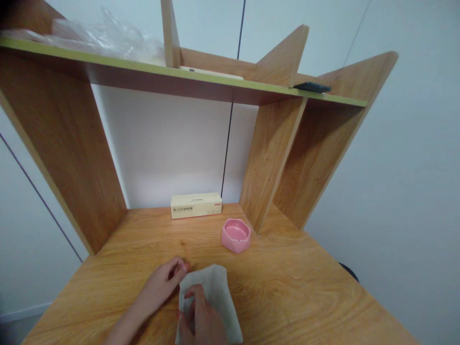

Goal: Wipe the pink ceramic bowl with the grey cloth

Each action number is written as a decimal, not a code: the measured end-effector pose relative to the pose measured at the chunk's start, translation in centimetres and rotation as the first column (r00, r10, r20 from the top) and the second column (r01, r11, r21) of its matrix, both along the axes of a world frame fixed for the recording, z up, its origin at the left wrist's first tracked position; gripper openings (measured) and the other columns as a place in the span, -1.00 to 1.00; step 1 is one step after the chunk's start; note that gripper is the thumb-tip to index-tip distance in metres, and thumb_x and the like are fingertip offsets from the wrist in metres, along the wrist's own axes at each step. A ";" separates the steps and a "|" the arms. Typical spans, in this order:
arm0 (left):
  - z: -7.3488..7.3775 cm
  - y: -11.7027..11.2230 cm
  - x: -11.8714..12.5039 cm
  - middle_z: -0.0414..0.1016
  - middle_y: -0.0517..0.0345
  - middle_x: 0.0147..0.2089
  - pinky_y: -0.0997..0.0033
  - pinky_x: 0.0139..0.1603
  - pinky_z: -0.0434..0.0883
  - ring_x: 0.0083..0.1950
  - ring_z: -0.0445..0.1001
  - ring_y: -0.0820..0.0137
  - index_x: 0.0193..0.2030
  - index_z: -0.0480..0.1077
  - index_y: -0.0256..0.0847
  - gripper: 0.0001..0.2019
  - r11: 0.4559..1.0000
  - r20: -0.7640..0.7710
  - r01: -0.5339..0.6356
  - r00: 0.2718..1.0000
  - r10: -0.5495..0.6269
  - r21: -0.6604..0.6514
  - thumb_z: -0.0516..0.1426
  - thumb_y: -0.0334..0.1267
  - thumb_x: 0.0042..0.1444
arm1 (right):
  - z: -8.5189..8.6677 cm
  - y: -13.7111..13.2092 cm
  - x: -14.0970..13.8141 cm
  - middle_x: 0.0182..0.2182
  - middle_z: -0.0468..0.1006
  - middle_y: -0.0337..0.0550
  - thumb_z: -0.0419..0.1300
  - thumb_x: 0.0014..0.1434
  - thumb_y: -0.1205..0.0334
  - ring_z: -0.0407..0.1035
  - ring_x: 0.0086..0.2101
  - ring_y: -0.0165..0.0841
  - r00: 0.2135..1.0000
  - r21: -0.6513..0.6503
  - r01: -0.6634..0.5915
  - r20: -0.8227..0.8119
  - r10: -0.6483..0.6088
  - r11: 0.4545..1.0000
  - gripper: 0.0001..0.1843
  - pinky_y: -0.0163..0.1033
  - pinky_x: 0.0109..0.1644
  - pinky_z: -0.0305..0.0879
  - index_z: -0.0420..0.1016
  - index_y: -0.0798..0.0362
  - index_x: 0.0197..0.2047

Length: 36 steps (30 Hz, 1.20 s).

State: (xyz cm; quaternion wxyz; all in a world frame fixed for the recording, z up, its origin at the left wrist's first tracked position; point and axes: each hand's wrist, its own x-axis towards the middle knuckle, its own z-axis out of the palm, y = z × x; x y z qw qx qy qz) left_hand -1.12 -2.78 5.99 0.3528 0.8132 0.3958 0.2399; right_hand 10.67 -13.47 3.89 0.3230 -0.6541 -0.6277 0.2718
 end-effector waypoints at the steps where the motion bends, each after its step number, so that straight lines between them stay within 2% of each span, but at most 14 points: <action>1: 0.2 -0.1 0.0 0.24 0.27 -0.56 0.51 -0.48 0.13 -0.49 0.26 0.44 -0.46 0.24 -0.19 -0.63 1.000 -0.013 0.000 1.000 0.000 0.005 -0.14 0.03 0.12 | 0.4 -0.2 0.7 -0.51 0.41 -0.26 -0.03 0.08 0.27 0.33 -0.51 -0.44 1.000 0.043 0.014 -0.022 -0.013 0.999 -0.80 -0.40 -0.44 0.19 0.23 0.05 -0.17; 3: 0.5 -0.3 0.0 0.26 0.27 -0.54 0.51 -0.47 0.13 -0.48 0.28 0.44 -0.43 0.24 -0.18 -0.62 1.000 -0.034 0.006 0.999 -0.006 0.018 -0.17 0.04 0.14 | 1.3 -0.7 2.3 -0.45 0.44 -0.21 -0.07 0.12 0.22 0.35 -0.45 -0.41 0.996 0.130 0.089 -0.031 -0.086 0.987 -0.80 -0.37 -0.37 0.24 0.29 0.03 -0.21; 5: 0.7 -0.4 0.0 0.28 0.27 -0.53 0.52 -0.47 0.13 -0.47 0.29 0.43 -0.40 0.24 -0.18 -0.65 0.999 -0.072 0.019 0.997 -0.016 0.032 -0.12 0.06 0.11 | 1.8 -1.1 4.1 -0.39 0.46 -0.16 -0.09 0.14 0.19 0.37 -0.40 -0.38 0.976 0.192 0.217 -0.027 -0.216 0.957 -0.78 -0.34 -0.32 0.27 0.32 0.01 -0.24; 8: 0.8 -0.4 0.1 0.32 0.26 -0.51 0.52 -0.47 0.13 -0.45 0.31 0.42 -0.39 0.25 -0.17 -0.74 0.998 -0.169 -0.005 0.985 0.015 0.061 -0.02 -0.01 0.07 | 1.5 -1.7 6.2 -0.36 0.48 -0.13 -0.09 0.12 0.15 0.37 -0.37 -0.35 0.936 0.205 0.340 0.025 -0.352 0.918 -0.74 -0.30 -0.28 0.28 0.35 0.02 -0.24; 12: 0.5 -0.4 0.5 0.39 0.23 -0.44 0.52 -0.43 0.13 -0.40 0.36 0.42 -0.40 0.23 -0.17 -0.85 0.994 -0.261 -0.052 0.963 0.074 0.092 -0.03 -0.17 0.10 | -0.5 -2.0 7.0 -0.21 0.48 -0.10 0.00 0.03 0.15 0.37 -0.21 -0.31 0.941 0.042 0.292 0.165 -0.295 0.955 -0.68 -0.29 -0.13 0.25 0.32 0.03 -0.13; 14: 0.2 -0.3 0.6 0.41 0.23 -0.43 0.52 -0.43 0.13 -0.40 0.38 0.42 -0.37 0.23 -0.16 -0.87 0.994 -0.288 -0.063 0.954 0.088 0.095 -0.03 -0.18 0.11 | -1.5 -2.1 6.9 -0.15 0.46 -0.08 -0.01 0.02 0.18 0.37 -0.17 -0.31 0.931 -0.009 0.315 0.198 -0.307 0.949 -0.64 -0.30 -0.10 0.24 0.26 0.04 -0.07; 17: -0.3 -0.3 0.6 0.43 0.20 -0.40 0.50 -0.41 0.15 -0.37 0.41 0.39 -0.31 0.22 -0.16 -0.86 0.991 -0.285 -0.074 0.953 0.105 0.116 -0.04 -0.16 0.12 | -2.2 -2.2 7.1 -0.27 0.51 -0.13 -0.06 0.05 0.20 0.42 -0.29 -0.30 0.911 -0.025 0.376 0.192 -0.364 0.926 -0.65 -0.27 -0.21 0.27 0.21 0.03 -0.06; 19: -0.5 -0.2 0.6 0.45 0.16 -0.36 0.48 -0.38 0.17 -0.34 0.42 0.36 -0.29 0.21 -0.16 -0.83 0.987 -0.264 -0.085 0.957 0.120 0.140 -0.07 -0.13 0.14 | -2.0 -2.2 8.0 -0.38 0.51 -0.17 -0.09 0.07 0.20 0.43 -0.37 -0.29 0.908 -0.017 0.386 0.186 -0.377 0.922 -0.68 -0.26 -0.28 0.28 0.20 0.01 -0.08; 22: -0.7 -0.1 0.6 0.46 0.14 -0.36 0.46 -0.38 0.18 -0.33 0.43 0.33 -0.31 0.23 -0.15 -0.79 0.981 -0.262 -0.107 0.954 0.148 0.163 -0.10 -0.10 0.16 | -1.0 -2.3 10.6 -0.44 0.50 -0.21 -0.12 0.08 0.18 0.43 -0.42 -0.29 0.908 -0.011 0.373 0.210 -0.363 0.928 -0.73 -0.28 -0.36 0.27 0.22 -0.03 -0.13; 26: -0.6 -0.2 0.8 0.47 0.13 -0.38 0.46 -0.40 0.18 -0.34 0.45 0.32 -0.36 0.25 -0.15 -0.74 0.979 -0.296 -0.099 0.944 0.149 0.177 -0.12 -0.07 0.17 | 0.4 -2.2 14.1 -0.35 0.51 -0.18 -0.14 0.12 0.16 0.42 -0.37 -0.30 0.869 0.073 0.407 0.275 -0.411 0.910 -0.77 -0.28 -0.34 0.26 0.22 -0.07 -0.18; 29: -0.7 -0.3 0.9 0.48 0.13 -0.39 0.45 -0.39 0.18 -0.35 0.45 0.32 -0.39 0.26 -0.16 -0.71 0.977 -0.316 -0.095 0.936 0.153 0.192 -0.14 -0.06 0.17 | 0.5 -1.7 16.0 -0.28 0.49 -0.13 -0.11 0.11 0.20 0.39 -0.27 -0.30 0.852 0.145 0.379 0.332 -0.405 0.914 -0.79 -0.26 -0.23 0.24 0.24 -0.04 -0.20; 34: -0.7 -0.3 0.9 0.47 0.14 -0.45 0.45 -0.43 0.15 -0.41 0.43 0.33 -0.44 0.25 -0.16 -0.67 0.967 -0.356 -0.127 0.913 0.201 0.221 -0.16 -0.06 0.18 | 0.6 -0.5 17.2 -0.31 0.46 -0.03 -0.02 0.06 0.23 0.34 -0.26 -0.20 0.759 0.258 0.316 0.508 -0.406 0.913 -0.82 -0.10 -0.13 0.20 0.36 0.03 -0.30; 36: -0.7 -0.2 0.9 0.46 0.14 -0.46 0.45 -0.43 0.15 -0.41 0.43 0.33 -0.45 0.25 -0.17 -0.66 0.963 -0.353 -0.141 0.910 0.217 0.228 -0.17 -0.06 0.19 | 1.2 0.1 16.4 -0.30 0.46 -0.05 -0.01 0.07 0.23 0.33 -0.26 -0.20 0.775 0.290 0.251 0.511 -0.371 0.923 -0.81 -0.09 -0.12 0.21 0.38 0.02 -0.27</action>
